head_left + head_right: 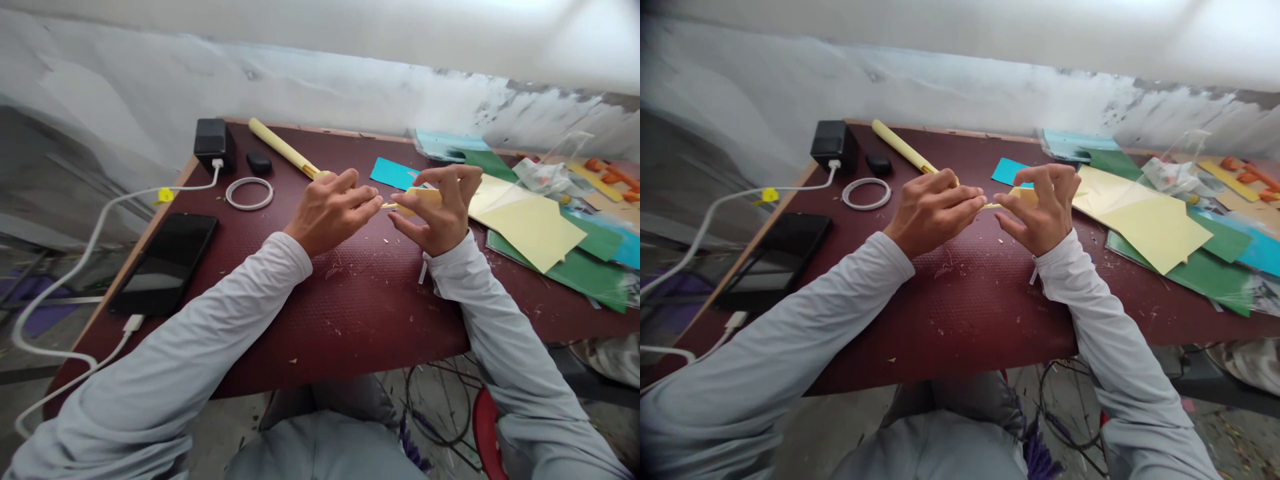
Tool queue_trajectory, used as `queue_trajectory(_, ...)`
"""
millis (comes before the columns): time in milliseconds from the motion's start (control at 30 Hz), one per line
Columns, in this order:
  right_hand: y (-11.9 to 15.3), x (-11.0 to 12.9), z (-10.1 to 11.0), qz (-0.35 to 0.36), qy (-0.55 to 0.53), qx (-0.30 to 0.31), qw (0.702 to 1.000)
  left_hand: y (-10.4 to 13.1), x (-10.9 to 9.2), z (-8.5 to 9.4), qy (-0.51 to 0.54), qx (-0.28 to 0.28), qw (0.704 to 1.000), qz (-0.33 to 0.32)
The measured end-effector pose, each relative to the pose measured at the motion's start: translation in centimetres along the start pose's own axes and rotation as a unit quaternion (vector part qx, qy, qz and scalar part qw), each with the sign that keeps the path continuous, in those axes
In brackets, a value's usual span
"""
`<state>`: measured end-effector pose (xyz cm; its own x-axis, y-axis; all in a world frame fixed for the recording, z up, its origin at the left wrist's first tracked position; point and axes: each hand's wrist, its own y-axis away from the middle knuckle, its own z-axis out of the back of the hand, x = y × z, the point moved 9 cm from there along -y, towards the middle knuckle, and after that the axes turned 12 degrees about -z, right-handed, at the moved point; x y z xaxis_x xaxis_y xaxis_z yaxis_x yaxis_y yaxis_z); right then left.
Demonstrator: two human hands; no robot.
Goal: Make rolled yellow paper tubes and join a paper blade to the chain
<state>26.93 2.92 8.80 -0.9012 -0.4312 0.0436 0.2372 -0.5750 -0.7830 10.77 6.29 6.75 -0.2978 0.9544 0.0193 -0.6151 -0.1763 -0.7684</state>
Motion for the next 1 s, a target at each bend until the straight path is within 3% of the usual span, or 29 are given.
queue_trajectory(567, 0.2, 0.1, -1.2, -0.023, -0.003, 0.051, 0.998, 0.0, -0.1, -0.5, 0.019, 0.013, 1.000, -0.007)
queue_trajectory(700, 0.1, 0.4, -0.9, -0.012, -0.014, 0.035, 0.999, 0.0, -0.5, -0.5, 0.004, 0.025, 0.999, -0.020)
queue_trajectory(867, 0.4, -0.3, -2.0, -0.061, 0.003, 0.091, 0.994, 0.1, -1.1, -0.8, -0.053, 0.064, 0.996, -0.041)
queue_trajectory(1000, 0.7, -0.8, -2.3, -0.059, 0.010, 0.094, 0.994, 0.2, -1.2, -0.8, -0.076, 0.066, 0.994, -0.050)
